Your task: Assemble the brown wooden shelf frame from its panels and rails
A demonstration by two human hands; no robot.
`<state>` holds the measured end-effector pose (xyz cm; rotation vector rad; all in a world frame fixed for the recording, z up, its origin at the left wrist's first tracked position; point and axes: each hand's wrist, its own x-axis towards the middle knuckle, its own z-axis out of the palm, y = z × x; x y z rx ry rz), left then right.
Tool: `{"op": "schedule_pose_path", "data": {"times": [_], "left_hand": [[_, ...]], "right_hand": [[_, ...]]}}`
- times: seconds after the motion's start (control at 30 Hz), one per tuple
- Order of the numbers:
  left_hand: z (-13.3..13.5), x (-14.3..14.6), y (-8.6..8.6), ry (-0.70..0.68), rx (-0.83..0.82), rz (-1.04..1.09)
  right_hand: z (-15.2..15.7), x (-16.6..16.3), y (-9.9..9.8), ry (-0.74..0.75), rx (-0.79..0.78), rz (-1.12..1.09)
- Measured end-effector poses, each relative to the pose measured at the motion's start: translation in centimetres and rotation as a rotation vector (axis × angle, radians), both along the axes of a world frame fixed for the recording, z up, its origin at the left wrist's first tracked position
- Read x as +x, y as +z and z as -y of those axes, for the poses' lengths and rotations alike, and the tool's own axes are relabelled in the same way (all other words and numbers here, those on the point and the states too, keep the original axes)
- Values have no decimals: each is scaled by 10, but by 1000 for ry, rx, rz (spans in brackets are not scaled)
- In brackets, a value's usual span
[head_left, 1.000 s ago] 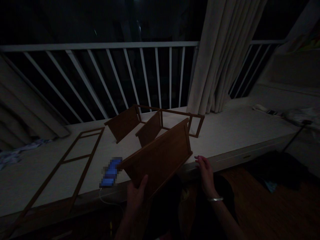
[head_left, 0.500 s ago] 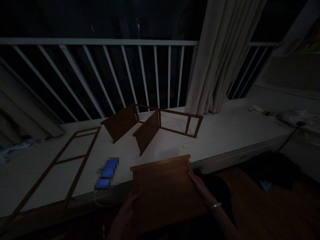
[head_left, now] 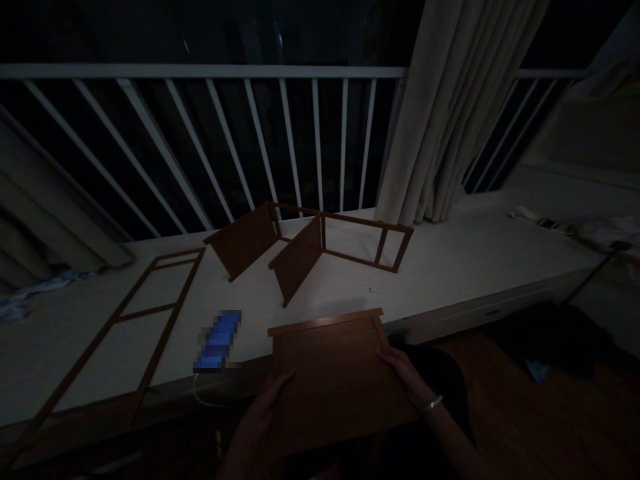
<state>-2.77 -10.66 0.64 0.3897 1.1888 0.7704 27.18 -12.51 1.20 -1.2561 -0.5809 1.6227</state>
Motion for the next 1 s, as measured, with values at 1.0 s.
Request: {"op": "schedule_pose_path", "data": {"times": [1.0], "left_hand": [[-11,-7,-27,-28,67,-44]], "right_hand": [[-9,1,-38,16,-32,39]]}}
